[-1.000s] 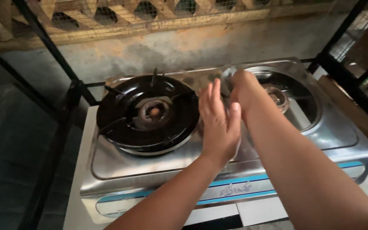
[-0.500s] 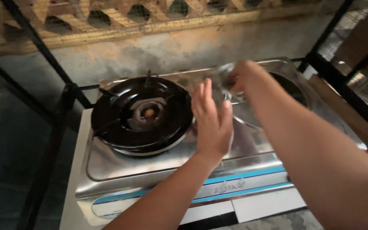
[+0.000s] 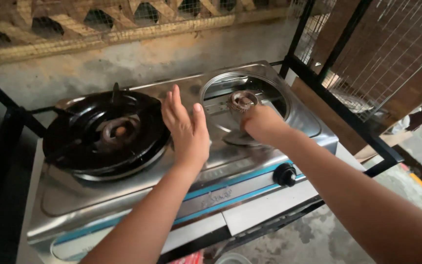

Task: Cleaning a portable gas stove with a rag and then rinsing the rag.

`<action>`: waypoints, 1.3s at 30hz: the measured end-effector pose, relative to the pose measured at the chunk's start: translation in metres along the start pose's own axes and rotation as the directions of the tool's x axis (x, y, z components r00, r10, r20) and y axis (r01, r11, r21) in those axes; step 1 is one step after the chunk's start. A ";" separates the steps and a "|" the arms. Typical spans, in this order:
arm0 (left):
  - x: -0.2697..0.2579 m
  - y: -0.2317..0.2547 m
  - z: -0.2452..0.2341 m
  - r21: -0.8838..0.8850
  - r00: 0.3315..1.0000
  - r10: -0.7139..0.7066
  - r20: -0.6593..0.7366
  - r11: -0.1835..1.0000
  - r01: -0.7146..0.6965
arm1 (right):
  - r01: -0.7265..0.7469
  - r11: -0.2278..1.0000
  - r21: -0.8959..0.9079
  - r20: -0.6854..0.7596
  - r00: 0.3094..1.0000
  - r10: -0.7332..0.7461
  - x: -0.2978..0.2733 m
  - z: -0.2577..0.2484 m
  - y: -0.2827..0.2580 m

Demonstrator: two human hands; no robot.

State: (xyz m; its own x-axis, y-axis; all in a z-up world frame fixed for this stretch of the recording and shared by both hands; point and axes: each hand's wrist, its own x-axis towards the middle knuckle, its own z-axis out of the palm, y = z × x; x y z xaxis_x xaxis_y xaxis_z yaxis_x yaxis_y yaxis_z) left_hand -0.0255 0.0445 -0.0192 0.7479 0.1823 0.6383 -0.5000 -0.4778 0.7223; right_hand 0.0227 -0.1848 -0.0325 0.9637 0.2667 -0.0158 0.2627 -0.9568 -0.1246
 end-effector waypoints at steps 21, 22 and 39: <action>-0.001 -0.001 0.002 0.176 0.999 0.039 -0.022 0.984 -0.035 | -0.097 0.995 0.036 -0.490 0.866 0.102 -0.142 -0.036 -0.005; -0.001 0.000 0.001 0.179 0.999 0.035 -0.023 0.983 -0.031 | -0.094 0.995 0.036 -0.487 0.868 0.099 -0.139 -0.025 0.008; 0.000 0.003 -0.004 0.081 0.997 0.047 0.059 0.995 -0.052 | 0.229 0.966 0.122 -0.620 0.777 -0.106 -0.082 -0.012 -0.044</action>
State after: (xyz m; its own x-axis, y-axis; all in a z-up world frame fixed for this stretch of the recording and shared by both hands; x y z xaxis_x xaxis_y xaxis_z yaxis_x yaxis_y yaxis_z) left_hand -0.0292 0.0460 -0.0160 0.7479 0.1081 0.6550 -0.5015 -0.5543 0.6642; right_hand -0.0677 -0.1658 -0.0136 0.7511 0.2370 0.6162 0.4686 -0.8488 -0.2448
